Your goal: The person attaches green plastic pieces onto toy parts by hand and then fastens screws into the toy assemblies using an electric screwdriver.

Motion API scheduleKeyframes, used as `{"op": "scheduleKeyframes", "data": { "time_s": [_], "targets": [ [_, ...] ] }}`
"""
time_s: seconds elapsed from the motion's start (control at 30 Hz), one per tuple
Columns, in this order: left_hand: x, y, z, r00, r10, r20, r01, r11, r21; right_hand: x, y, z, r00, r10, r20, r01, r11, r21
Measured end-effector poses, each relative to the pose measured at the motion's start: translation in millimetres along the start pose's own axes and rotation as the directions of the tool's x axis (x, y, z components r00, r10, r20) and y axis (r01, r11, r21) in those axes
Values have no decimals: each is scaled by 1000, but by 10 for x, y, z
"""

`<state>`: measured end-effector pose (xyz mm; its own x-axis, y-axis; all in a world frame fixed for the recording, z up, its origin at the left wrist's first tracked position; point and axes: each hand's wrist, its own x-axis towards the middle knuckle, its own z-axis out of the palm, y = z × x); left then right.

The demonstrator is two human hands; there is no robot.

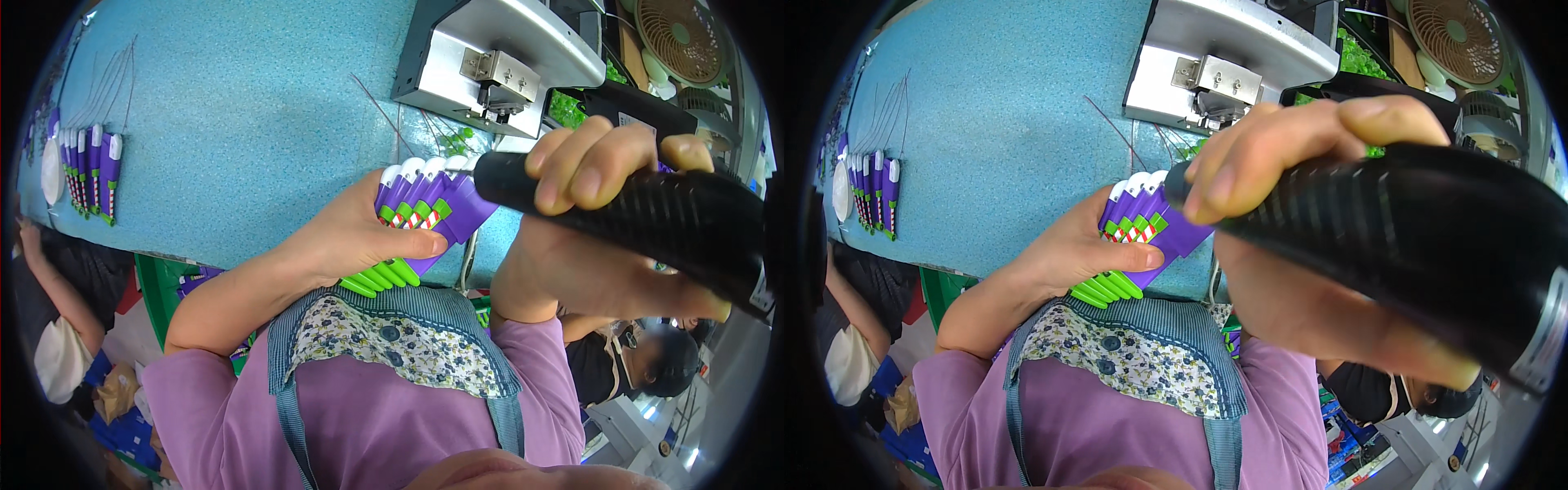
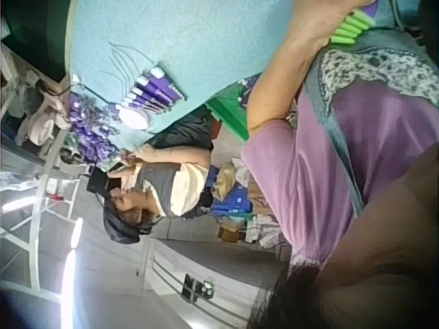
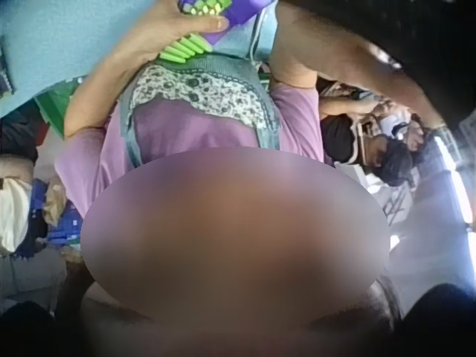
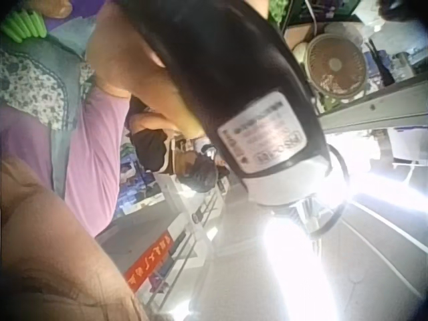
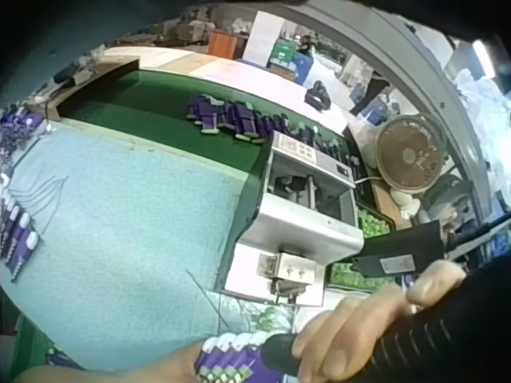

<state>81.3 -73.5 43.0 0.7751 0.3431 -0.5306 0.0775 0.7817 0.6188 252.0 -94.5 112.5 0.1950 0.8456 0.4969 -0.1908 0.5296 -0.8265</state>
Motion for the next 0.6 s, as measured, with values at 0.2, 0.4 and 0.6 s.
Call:
{"op": "scheduleKeyframes", "data": {
  "time_s": [0.2, 0.4, 0.6],
  "targets": [
    [12, -36, -22, 997, 1, -79, 1, 999, 33, -80, 192, -27, 998, 19, 54, -20, 999, 25],
    [30, 12, -39, 1000, 6, -23, -6, 1000, -8, -56, 171, -32, 996, 53, 66, -53, 999, -1],
    [4, 24, -18, 999, -4, -40, 5, 999, 34, 368, 110, -423, 968, -189, 167, 215, 963, -161]
  ]
}}
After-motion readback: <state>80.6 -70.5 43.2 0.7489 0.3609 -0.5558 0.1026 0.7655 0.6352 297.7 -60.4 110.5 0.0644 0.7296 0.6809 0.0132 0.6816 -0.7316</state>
